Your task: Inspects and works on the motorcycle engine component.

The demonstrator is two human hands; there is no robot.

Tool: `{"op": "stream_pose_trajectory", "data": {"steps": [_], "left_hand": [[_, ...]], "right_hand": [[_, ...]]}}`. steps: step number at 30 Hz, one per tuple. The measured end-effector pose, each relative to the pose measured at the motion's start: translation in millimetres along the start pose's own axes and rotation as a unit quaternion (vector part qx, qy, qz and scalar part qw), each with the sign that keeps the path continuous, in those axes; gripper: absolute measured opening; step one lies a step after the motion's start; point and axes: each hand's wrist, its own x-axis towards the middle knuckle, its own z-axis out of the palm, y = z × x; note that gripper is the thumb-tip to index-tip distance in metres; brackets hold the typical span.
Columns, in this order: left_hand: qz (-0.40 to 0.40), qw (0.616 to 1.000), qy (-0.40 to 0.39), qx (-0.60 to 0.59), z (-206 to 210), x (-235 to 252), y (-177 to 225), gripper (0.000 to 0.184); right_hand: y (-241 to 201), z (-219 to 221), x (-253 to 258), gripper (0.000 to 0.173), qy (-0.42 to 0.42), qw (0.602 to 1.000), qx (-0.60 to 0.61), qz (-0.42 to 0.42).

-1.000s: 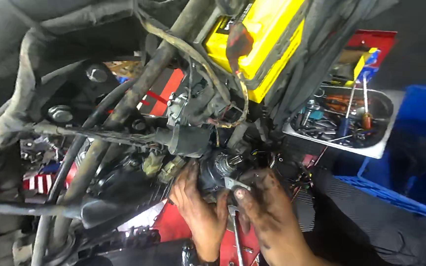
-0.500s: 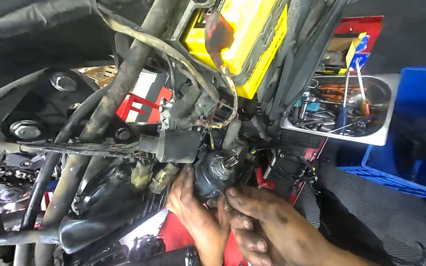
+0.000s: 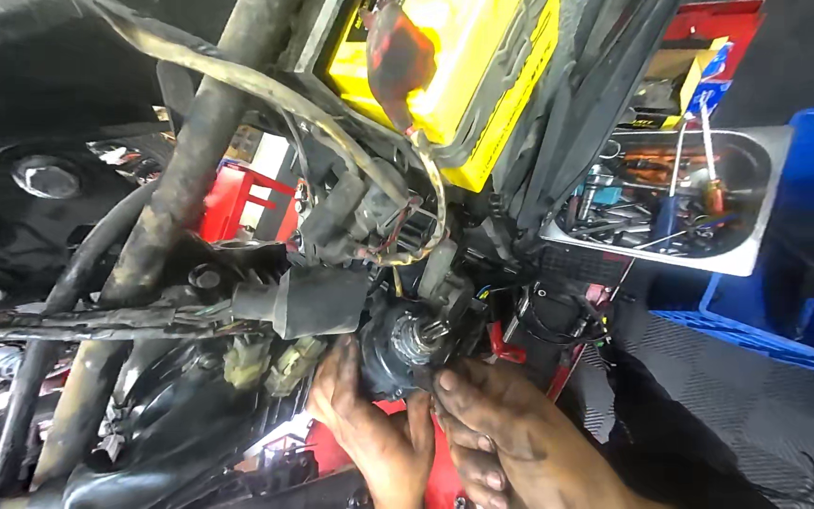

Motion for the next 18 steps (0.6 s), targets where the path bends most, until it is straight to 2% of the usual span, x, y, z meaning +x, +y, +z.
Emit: {"op": "stream_pose_trajectory", "data": {"steps": [18], "left_hand": [[-0.01,1.0,-0.01,-0.024,-1,0,0,0.072]], "right_hand": [[-20,-27,17,0.012,-0.061,0.995,-0.074,0.006]]}}
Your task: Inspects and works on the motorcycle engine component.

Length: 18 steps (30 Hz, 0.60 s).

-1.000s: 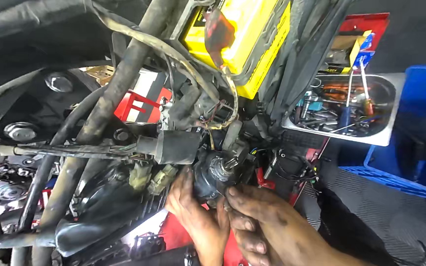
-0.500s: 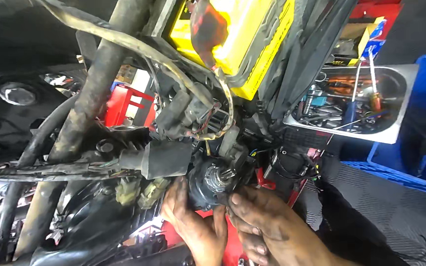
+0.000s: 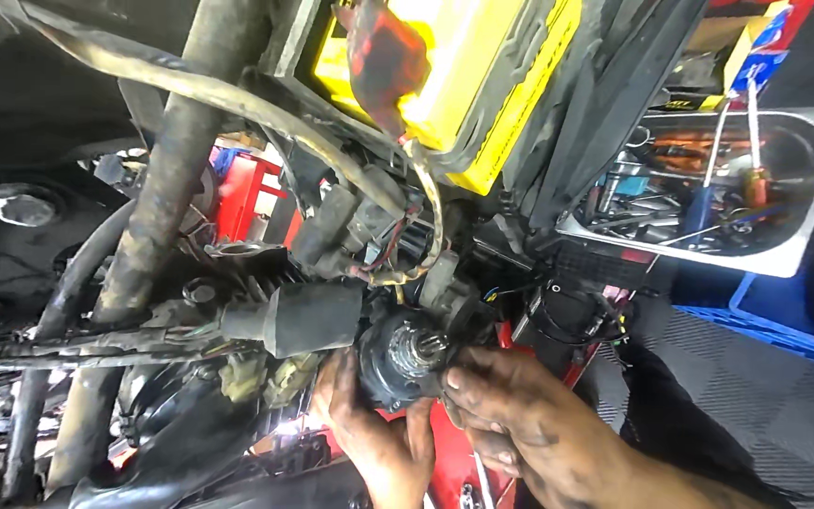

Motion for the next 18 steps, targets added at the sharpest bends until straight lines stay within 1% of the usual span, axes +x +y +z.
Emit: {"op": "stream_pose_trajectory", "data": {"steps": [4,7,10,14,16,18], "left_hand": [[-0.009,1.0,0.003,-0.002,0,0,2,0.074],[-0.014,1.0,0.003,-0.005,-1,-1,2,0.075],[-0.02,1.0,0.002,-0.008,-2,-1,2,0.076],[-0.023,1.0,0.002,-0.003,-3,0,5,0.073],[-0.015,1.0,0.015,0.004,-5,1,11,0.072],[0.006,0.999,0.045,0.022,-6,2,18,0.068]], "right_hand": [[-2,-6,4,0.013,-0.011,0.999,-0.027,-0.014],[0,-13,9,0.014,-0.027,0.994,-0.085,-0.068],[1,-18,11,0.018,-0.016,0.97,-0.201,-0.138],[4,-22,12,0.02,0.005,0.929,-0.303,-0.214],[8,-24,13,0.021,0.006,0.919,-0.311,-0.244],[14,-27,17,0.021,-0.017,0.931,-0.264,-0.253]]}}
